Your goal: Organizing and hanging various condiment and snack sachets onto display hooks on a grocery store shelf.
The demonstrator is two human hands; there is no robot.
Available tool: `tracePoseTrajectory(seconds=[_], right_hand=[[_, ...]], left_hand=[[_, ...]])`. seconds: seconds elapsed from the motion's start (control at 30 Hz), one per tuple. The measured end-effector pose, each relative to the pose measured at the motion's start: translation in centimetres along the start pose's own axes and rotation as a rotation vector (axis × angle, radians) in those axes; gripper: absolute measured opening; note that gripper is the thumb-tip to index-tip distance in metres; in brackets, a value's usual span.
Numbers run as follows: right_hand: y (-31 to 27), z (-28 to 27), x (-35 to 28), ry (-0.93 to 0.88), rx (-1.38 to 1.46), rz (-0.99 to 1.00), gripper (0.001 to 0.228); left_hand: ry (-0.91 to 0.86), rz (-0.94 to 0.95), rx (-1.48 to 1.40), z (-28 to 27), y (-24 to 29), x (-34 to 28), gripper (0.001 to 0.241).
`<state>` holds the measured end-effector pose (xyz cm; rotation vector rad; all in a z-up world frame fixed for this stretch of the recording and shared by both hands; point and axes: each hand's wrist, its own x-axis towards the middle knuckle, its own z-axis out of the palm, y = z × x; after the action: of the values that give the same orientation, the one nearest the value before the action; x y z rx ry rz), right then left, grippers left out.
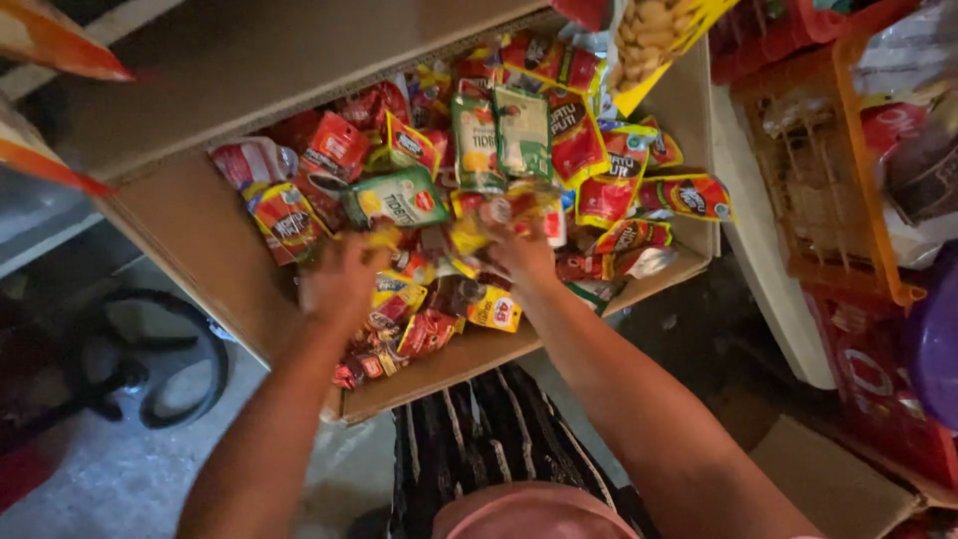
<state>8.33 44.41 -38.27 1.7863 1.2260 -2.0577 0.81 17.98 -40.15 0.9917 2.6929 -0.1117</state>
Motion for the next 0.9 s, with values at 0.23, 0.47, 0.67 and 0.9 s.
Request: tracePoseTrajectory(seconds=[0.23,0.47,0.67,0.9], right_hand=[[0.2,-0.6,-0.3,-0.401,0.077,-0.049,0.059],[8.8,-12.4,12.3,-0.210,0.024,-0.138,0.038],[5.2,-7.2,7.0,-0.079,0.280,-0.129,0.040],[0.3,1.1,0.6,-0.397,0.282,-0.090,0.078]], left_hand=[[0.307,-0.375,0.095,-8.2,-2.5,-0.8,0.035],[-0.014,0.077,-0.291,-1.2,10.0,-1.7,0.019],[0.061,-0.169,-0.485,5.9,14.6,1.7,0.069],[-0.123,-0.398,-0.678,1.0,11.8,4.5,0.083]])
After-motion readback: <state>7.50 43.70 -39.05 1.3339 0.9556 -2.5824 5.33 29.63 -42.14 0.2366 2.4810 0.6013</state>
